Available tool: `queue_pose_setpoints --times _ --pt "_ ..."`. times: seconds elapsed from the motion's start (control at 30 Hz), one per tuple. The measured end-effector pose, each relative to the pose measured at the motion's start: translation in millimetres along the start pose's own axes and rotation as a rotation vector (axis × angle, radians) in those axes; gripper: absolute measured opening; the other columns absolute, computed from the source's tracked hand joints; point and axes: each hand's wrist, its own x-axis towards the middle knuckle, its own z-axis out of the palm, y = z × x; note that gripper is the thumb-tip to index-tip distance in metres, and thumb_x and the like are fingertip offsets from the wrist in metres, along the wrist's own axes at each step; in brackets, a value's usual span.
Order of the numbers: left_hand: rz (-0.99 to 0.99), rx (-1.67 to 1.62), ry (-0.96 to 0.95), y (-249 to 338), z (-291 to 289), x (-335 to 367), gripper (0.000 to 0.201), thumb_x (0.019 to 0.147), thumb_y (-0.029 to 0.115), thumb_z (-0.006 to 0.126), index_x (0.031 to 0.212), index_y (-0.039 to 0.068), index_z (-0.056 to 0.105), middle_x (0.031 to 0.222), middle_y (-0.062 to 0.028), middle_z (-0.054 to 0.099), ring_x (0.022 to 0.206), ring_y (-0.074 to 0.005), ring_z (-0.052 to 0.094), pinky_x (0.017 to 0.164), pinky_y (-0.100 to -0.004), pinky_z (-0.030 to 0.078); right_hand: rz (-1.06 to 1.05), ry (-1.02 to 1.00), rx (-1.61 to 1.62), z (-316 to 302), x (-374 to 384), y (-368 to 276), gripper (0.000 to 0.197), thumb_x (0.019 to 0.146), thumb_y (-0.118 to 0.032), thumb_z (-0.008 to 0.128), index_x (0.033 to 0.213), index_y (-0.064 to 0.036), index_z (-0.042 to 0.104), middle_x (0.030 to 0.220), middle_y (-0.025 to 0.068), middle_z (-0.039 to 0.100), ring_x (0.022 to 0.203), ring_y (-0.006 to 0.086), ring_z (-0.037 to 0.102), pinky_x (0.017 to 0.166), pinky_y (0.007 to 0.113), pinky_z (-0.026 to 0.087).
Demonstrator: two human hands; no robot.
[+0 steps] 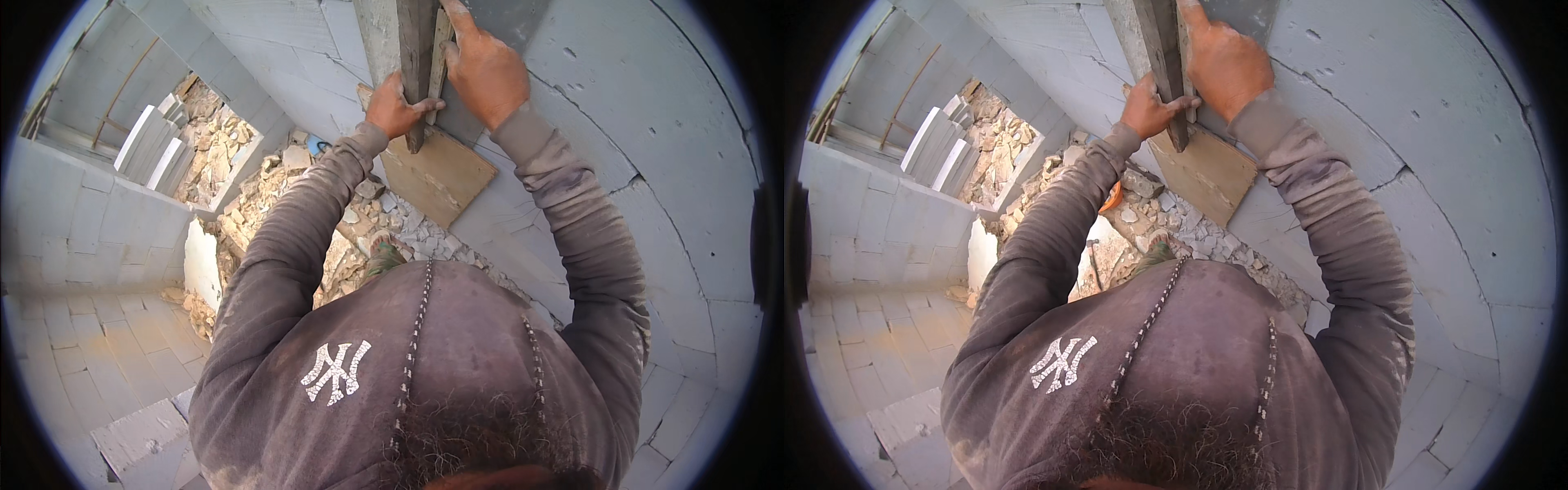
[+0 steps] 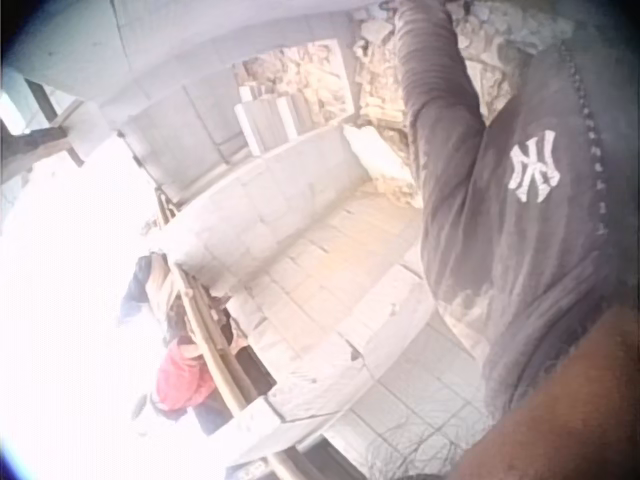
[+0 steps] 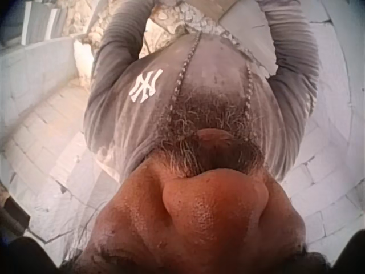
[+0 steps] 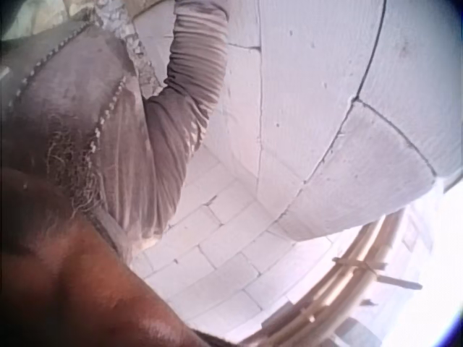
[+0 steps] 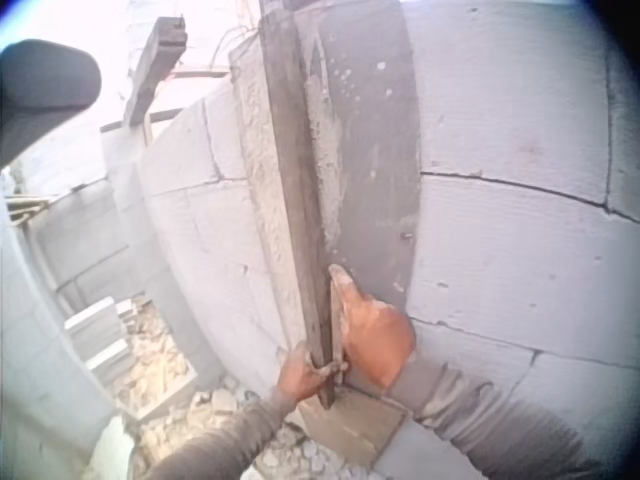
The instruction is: The person installs a wooden guide rail against a concrete block wall by hammering nails through it, then holds a smaller wooden piece against the guide to check alignment.
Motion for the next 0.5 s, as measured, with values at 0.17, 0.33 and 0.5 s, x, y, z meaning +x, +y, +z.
queue_pose_setpoints --times 0.17,0.33,0.5 --pt "0.007 0.018 0.011 -4 1 -2 0.069 0.076 0.041 0.093 0.123 -0.001 0.065 0.114 -0.0249 0.070 0.107 -0.0417 0.068 0.093 -0.0465 0.054 -0.072 0.027 -0.052 13 0 9 0.058 0.099 -0.015 0.053 0.156 -0.0097 0.043 0.080 0.0226 0.071 0.068 0.0421 0.071 0.061 0.053 0.056" --pt "0.039 0.025 0.043 -7 3 -2 0.069 0.076 0.040 0.093 0.123 -0.001 0.064 0.115 -0.0254 0.070 0.107 -0.0407 0.069 0.093 -0.0461 0.054 -0.066 -0.001 -0.092 12 2 6 0.059 0.098 -0.015 0.052 0.156 -0.0082 0.042 0.078 0.0229 0.071 0.068 0.0420 0.071 0.061 0.054 0.056" --pt "0.022 -0.055 0.020 -3 2 -2 0.065 0.077 0.035 0.093 0.123 -0.001 0.063 0.110 -0.0235 0.072 0.103 -0.0396 0.071 0.090 -0.0445 0.056 -0.028 -0.035 -0.094 10 4 3 0.059 0.099 -0.016 0.050 0.156 -0.0089 0.040 0.077 0.0234 0.071 0.069 0.0432 0.071 0.062 0.055 0.056"
